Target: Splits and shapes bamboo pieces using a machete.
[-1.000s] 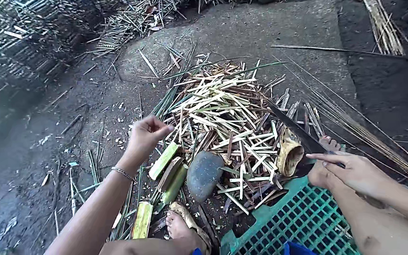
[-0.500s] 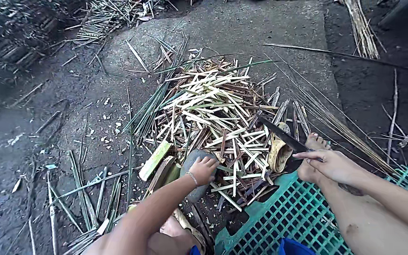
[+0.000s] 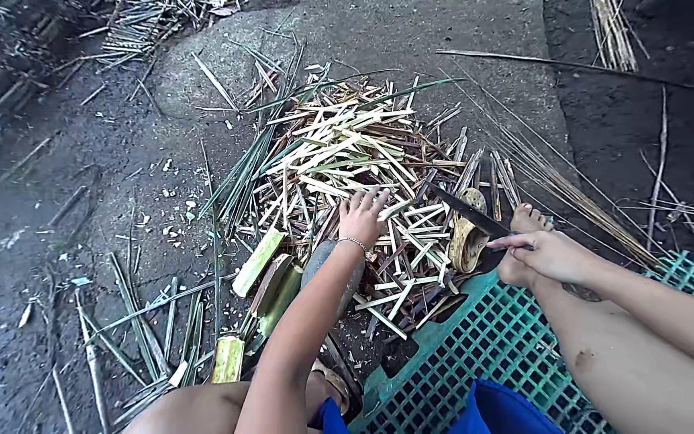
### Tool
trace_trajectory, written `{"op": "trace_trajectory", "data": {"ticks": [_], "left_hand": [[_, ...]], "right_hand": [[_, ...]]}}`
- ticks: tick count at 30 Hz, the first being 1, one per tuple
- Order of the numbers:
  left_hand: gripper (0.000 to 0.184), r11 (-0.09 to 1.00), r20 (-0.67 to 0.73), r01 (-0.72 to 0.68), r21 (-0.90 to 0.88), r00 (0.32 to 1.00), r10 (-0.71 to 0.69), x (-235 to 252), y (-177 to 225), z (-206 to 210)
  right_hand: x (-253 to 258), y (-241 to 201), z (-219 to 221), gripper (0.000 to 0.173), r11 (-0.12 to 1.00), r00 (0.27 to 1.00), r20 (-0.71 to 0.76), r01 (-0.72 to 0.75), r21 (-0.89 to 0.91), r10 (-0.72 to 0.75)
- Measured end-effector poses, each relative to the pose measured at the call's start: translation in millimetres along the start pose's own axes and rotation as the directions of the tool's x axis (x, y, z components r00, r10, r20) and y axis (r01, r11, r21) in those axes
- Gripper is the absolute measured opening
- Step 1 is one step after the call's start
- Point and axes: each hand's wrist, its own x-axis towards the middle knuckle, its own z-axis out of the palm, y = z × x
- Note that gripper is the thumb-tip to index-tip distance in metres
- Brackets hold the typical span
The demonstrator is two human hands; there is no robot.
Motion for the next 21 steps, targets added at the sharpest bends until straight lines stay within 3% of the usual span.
{"op": "trace_trajectory", "data": {"ticks": [3,5,7,9,11,13,17,21], "left_hand": [[0.065,0.994,-0.098,0.103,-0.025,0.99,-0.105,-18.9,-43.1,-5.4],[0.063,0.956,-0.159,0.28,-0.094,0.943,-0.292,-46.8,-96.4,8.0],[0.069,0.828,-0.161,0.533,-0.174,0.814,-0.558,-88.0,-154.4,26.6],[0.088,0.636,-0.046,0.752,-0.174,0.639,-0.768,-142.4,-188.5,41.1],[0.105,0.482,0.103,0.869,-0.11,0.492,-0.864,-188.4,-194.6,63.3],[0.096,0.399,0.179,0.915,-0.061,0.403,-0.897,-204.2,-187.8,85.7],[0.053,0.381,0.089,0.921,-0.084,0.388,-0.917,-193.8,-182.0,94.1],[0.04,0.359,0.057,0.903,-0.237,0.382,-0.922,-201.4,-188.7,83.1]], "right_hand": [[-1.1,7.0,1.2,0.038,1.0,1.0,-0.009,-0.005,0.018,0.005],[-2.4,13.3,1.1,0.038,1.0,1.0,-0.004,-0.018,0.025,0.018],[-2.4,19.9,1.6,0.036,0.999,1.0,-0.005,-0.014,0.042,0.014],[-0.4,25.3,3.6,0.034,0.998,1.0,-0.017,0.007,0.069,-0.006],[3.0,27.9,5.1,0.034,0.996,1.0,-0.022,0.018,0.084,-0.016],[4.5,26.9,6.4,0.034,0.998,1.0,-0.003,0.011,0.061,-0.011],[9.5,22.4,8.8,0.035,0.999,0.997,0.077,0.003,-0.054,0.001],[11.8,11.8,13.6,0.037,0.984,0.989,0.149,0.029,-0.177,-0.002]]}}
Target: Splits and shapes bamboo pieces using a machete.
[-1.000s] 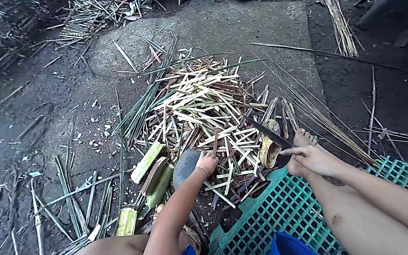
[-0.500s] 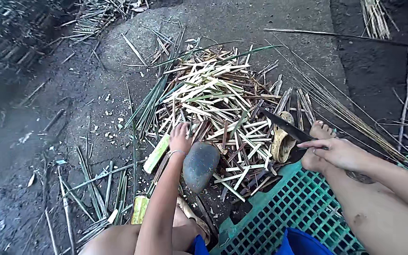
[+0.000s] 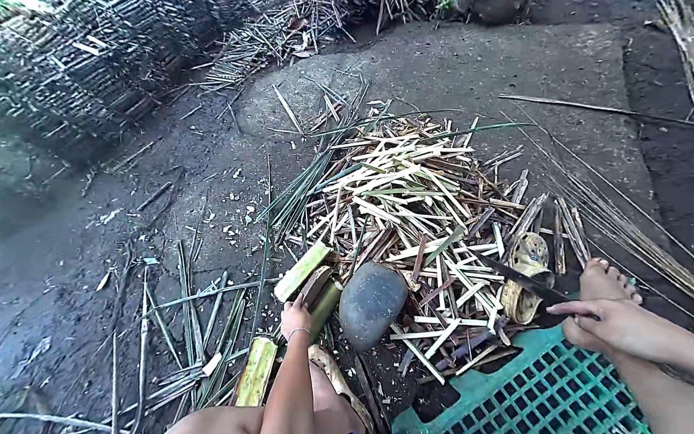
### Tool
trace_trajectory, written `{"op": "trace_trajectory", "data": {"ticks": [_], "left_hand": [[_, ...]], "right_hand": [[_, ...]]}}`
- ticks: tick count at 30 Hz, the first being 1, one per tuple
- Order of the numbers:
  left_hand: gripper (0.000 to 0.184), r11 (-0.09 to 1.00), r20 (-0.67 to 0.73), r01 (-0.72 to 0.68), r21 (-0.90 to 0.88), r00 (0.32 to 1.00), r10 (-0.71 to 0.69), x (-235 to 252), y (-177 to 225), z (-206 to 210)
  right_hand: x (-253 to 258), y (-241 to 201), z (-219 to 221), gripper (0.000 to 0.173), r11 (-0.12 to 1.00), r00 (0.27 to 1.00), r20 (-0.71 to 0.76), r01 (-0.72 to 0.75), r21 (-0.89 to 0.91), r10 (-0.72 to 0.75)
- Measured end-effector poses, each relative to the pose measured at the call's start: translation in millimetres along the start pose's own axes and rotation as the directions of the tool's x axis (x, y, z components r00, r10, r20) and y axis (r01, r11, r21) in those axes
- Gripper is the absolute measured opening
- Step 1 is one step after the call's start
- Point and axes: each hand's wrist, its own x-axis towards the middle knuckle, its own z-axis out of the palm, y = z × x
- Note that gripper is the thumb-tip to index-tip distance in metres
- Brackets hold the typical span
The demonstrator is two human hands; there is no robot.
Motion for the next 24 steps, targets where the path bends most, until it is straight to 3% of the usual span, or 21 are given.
{"op": "trace_trajectory", "data": {"ticks": [7,12,15,17,19,21,23,24], "left_hand": [[0.035,0.967,-0.036,-0.025,-0.254,0.999,0.017,-6.9,32.5,-25.1],[0.036,0.971,0.068,-0.204,-0.123,0.974,0.214,-33.7,83.5,-69.7],[0.033,0.929,0.029,-0.271,-0.252,0.957,0.287,-56.4,101.7,-74.6],[0.029,0.799,-0.025,-0.304,-0.519,0.94,0.341,-63.1,104.1,-60.9],[0.025,0.532,-0.062,-0.26,-0.806,0.931,0.361,-78.5,111.4,-43.9],[0.027,0.284,-0.045,-0.162,-0.945,0.925,0.378,-105.7,126.0,-33.3],[0.041,0.126,0.005,-0.064,-0.99,0.875,0.483,-137.7,139.8,-31.3],[0.062,0.06,0.035,0.0,-0.998,0.811,0.584,-151.8,144.0,-31.7]], "right_hand": [[8.8,8.9,-2.3,0.038,1.0,1.0,0.006,0.006,-0.01,-0.006],[7.8,5.7,-6.7,0.036,0.999,1.0,0.025,0.002,0.036,-0.003],[5.9,1.6,-9.2,0.036,0.998,0.999,0.037,0.004,0.062,-0.007],[6.0,0.6,-9.1,0.035,0.998,0.999,0.039,-0.01,0.064,0.007],[5.0,-0.8,-9.3,0.035,0.998,0.998,0.054,-0.024,0.065,0.02],[8.4,4.1,-7.1,0.036,0.998,0.998,0.058,-0.02,0.063,0.017],[16.2,13.1,-2.0,0.036,0.998,0.999,0.041,-0.001,0.057,-0.002],[16.6,13.3,-1.2,0.036,0.999,0.999,0.041,0.006,0.049,-0.008]]}}
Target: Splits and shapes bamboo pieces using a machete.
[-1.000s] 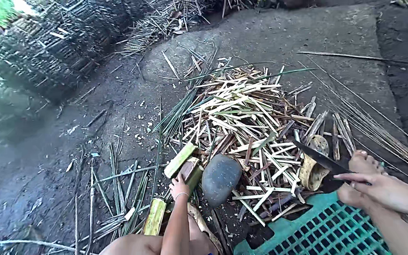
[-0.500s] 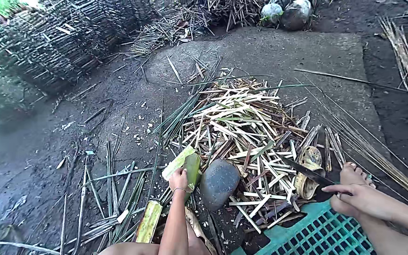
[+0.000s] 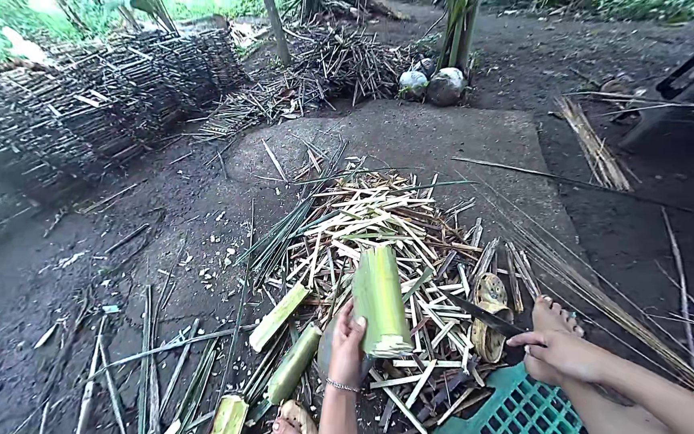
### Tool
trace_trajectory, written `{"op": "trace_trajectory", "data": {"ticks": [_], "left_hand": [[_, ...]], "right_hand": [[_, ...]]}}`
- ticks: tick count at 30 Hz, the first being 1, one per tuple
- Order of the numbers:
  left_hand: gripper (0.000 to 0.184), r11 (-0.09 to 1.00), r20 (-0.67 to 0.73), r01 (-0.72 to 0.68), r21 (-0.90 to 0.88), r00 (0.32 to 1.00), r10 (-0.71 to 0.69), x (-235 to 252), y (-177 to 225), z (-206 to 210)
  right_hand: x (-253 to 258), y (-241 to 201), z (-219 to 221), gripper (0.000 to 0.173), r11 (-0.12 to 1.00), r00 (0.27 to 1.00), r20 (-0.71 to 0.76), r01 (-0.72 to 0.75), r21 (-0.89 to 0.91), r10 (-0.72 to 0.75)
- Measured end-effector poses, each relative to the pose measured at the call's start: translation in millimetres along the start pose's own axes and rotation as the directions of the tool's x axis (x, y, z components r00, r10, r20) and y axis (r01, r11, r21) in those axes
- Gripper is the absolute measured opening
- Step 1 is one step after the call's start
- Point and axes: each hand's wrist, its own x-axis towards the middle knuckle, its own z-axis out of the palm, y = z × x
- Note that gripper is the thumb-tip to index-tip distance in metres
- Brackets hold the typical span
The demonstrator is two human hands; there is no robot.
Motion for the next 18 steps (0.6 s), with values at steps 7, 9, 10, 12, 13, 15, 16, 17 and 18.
{"op": "trace_trajectory", "data": {"ticks": [7,9,10,12,13,15,16,17,18], "left_hand": [[0.065,0.724,0.418,0.339,-0.601,0.905,-0.076,-29.0,-0.3,45.3],[0.052,0.756,0.235,0.322,-0.57,0.945,-0.225,-31.6,-5.6,52.4],[0.049,0.772,0.134,0.317,-0.551,0.947,-0.293,-31.6,-10.8,54.1],[0.044,0.773,-0.022,0.305,-0.557,0.925,-0.38,-30.0,-24.4,48.2],[0.04,0.763,-0.085,0.286,-0.579,0.91,-0.405,-27.5,-30.0,41.9],[0.033,0.732,-0.181,0.246,-0.636,0.874,-0.451,-21.5,-33.6,25.2],[0.031,0.723,-0.199,0.246,-0.646,0.859,-0.471,-18.0,-30.3,17.3],[0.029,0.728,-0.221,0.249,-0.639,0.847,-0.484,-14.5,-25.4,11.0],[0.027,0.746,-0.247,0.255,-0.615,0.837,-0.489,-12.1,-21.0,5.7]], "right_hand": [[-16.4,-22.4,-4.3,0.037,0.999,0.998,0.052,-0.04,-0.034,0.042],[-16.9,-24.9,-5.0,0.037,0.998,0.997,0.055,-0.044,-0.046,0.046],[-14.8,-22.4,-4.1,0.037,0.998,0.998,0.05,-0.039,-0.055,0.042],[-10.9,-15.9,-1.5,0.036,0.998,0.999,0.035,-0.025,-0.06,0.027],[-8.9,-12.3,-1.0,0.035,0.998,0.999,0.029,-0.019,-0.064,0.021],[-6.4,-7.1,0.4,0.035,0.998,0.999,0.03,-0.013,-0.066,0.015],[-6.2,-6.5,0.3,0.034,0.998,1.0,0.027,-0.01,-0.061,0.012],[-7.6,-9.0,-0.8,0.034,0.998,0.999,0.032,-0.013,-0.057,0.015],[-9.7,-12.1,-1.4,0.034,0.998,0.999,0.035,-0.017,-0.056,0.019]]}}
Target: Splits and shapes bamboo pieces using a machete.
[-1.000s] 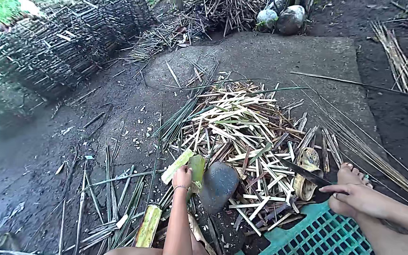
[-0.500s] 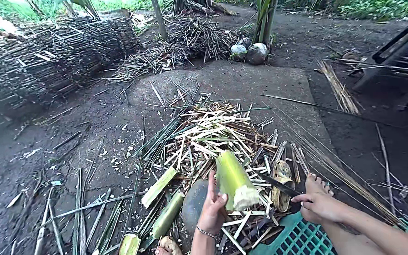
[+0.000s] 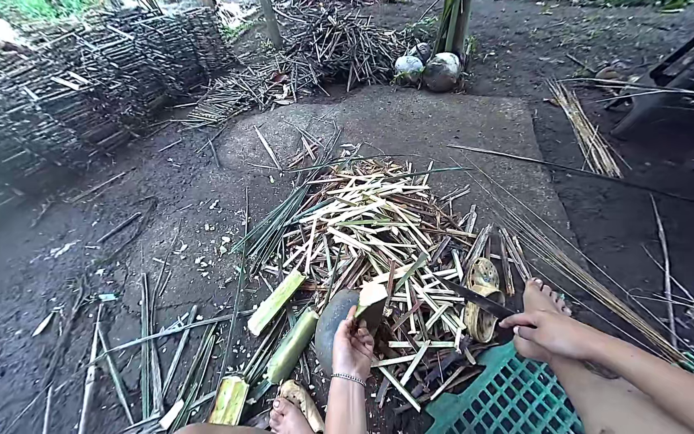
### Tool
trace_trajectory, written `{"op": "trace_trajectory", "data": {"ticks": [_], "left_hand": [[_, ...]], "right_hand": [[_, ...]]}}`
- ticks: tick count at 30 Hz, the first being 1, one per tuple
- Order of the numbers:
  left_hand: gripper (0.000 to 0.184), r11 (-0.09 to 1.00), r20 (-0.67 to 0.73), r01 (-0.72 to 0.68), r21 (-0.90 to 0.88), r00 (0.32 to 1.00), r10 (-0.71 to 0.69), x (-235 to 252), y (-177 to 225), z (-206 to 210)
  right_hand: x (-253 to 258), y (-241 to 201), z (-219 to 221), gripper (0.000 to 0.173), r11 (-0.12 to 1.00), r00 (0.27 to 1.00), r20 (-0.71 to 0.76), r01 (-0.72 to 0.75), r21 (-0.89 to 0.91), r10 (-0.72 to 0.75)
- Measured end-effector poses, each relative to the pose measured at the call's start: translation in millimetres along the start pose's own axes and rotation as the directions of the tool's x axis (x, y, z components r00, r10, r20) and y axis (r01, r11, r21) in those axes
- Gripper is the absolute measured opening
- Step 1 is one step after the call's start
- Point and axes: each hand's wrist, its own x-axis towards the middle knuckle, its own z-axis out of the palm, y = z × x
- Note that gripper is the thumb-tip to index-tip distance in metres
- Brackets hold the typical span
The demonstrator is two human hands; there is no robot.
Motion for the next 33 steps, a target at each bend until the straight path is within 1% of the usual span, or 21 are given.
{"op": "trace_trajectory", "data": {"ticks": [2,3,5,6,7,8,9,10,11,12,14,16,18,22,23,26,27,28,29,32,33], "left_hand": [[0.026,0.995,-0.041,-0.021,0.094,0.999,0.025,3.3,10.4,-3.6],[0.03,0.987,-0.039,-0.034,0.157,0.998,0.04,5.4,14.8,-6.5],[0.042,0.943,0.014,-0.088,0.322,0.996,0.088,7.2,20.2,-14.3],[0.047,0.886,0.061,-0.134,0.443,0.991,0.119,8.0,21.6,-17.8],[0.049,0.79,0.113,-0.193,0.582,0.981,0.156,8.9,22.8,-19.8],[0.05,0.642,0.164,-0.252,0.724,0.967,0.195,9.1,24.9,-19.9],[0.051,0.447,0.199,-0.297,0.844,0.947,0.253,10.1,26.8,-18.5],[0.053,0.24,0.214,-0.293,0.925,0.927,0.307,10.8,29.7,-17.1],[0.054,0.072,0.209,-0.248,0.966,0.914,0.349,10.8,33.3,-14.9],[0.055,-0.049,0.209,-0.206,0.977,0.904,0.374,10.5,37.3,-12.0],[0.054,-0.25,0.251,-0.159,0.955,0.884,0.395,5.2,43.8,-5.2],[0.049,-0.384,0.395,-0.227,0.895,0.802,0.448,5.9,41.4,-5.0],[0.041,-0.382,0.485,-0.316,0.869,0.697,0.528,11.4,32.8,-8.7],[0.029,-0.295,0.538,-0.469,0.832,0.557,0.632,17.2,23.0,-19.8],[0.026,-0.304,0.565,-0.509,0.805,0.504,0.653,19.4,22.2,-22.0],[0.027,-0.392,0.654,-0.61,0.689,0.288,0.7,28.0,19.6,-28.6],[0.026,-0.401,0.669,-0.64,0.656,0.248,0.701,30.2,18.5,-29.4],[0.023,-0.398,0.68,-0.664,0.633,0.232,0.695,30.9,17.0,-29.6],[0.021,-0.398,0.692,-0.679,0.616,0.226,0.685,30.6,14.4,-29.9],[0.015,-0.408,0.713,-0.702,0.584,0.202,0.671,27.0,-2.5,-28.8],[0.014,-0.412,0.712,-0.7,0.584,0.197,0.675,25.8,-8.4,-27.5]], "right_hand": [[-2.3,-2.9,-0.3,0.036,1.0,1.0,-0.009,0.0,-0.012,0.0],[-2.6,-3.6,-0.4,0.04,1.0,0.999,-0.031,0.005,-0.018,-0.005],[-4.4,-5.2,0.6,0.057,1.0,0.995,-0.094,0.016,-0.023,-0.018],[-7.5,-8.2,0.4,0.065,1.0,0.99,-0.138,0.018,-0.017,-0.02],[-12.5,-13.9,-1.8,0.072,1.0,0.984,-0.176,0.02,0.001,-0.019],[-19.4,-22.4,-5.8,0.074,0.999,0.978,-0.205,0.027,0.031,-0.02],[-27.9,-33.4,-10.2,0.073,0.997,0.97,-0.242,0.04,0.064,-0.024],[-36.9,-45.5,-13.9,0.067,0.993,0.963,-0.268,0.067,0.094,-0.039],[-45.6,-58.4,-17.1,0.059,0.988,0.956,-0.285,0.1,0.119,-0.063],[-53.4,-72.2,-20.1,0.049,0.98,0.953,-0.29,0.134,0.145,-0.088],[-65.8,-101.2,-21.6,0.035,0.954,0.954,-0.269,0.195,0.229,-0.13],[-69.5,-127.8,-16.8,0.032,0.907,0.959,-0.223,0.244,0.343,-0.174],[-62.1,-149.0,-4.2,0.033,0.87,0.942,-0.226,0.318,0.377,-0.247],[-43.3,-187.5,29.5,0.038,0.828,0.884,-0.32,0.443,0.344,-0.341],[-39.4,-196.2,38.5,0.04,0.81,0.861,-0.368,0.476,0.342,-0.35],[-33.7,-219.9,65.5,0.044,0.763,0.753,-0.554,0.575,0.294,-0.354],[-32.9,-227.2,71.6,0.045,0.766,0.713,-0.613,0.588,0.258,-0.34],[-33.1,-234.0,75.0,0.045,0.788,0.692,-0.648,0.573,0.225,-0.319],[-35.0,-239.5,75.2,0.045,0.83,0.706,-0.645,0.522,0.197,-0.292],[-44.1,-251.2,63.4,0.045,0.95,0.896,-0.425,0.236,0.204,-0.131],[-44.5,-250.2,60.2,0.044,0.953,0.921,-0.377,0.196,0.233,-0.097]]}}
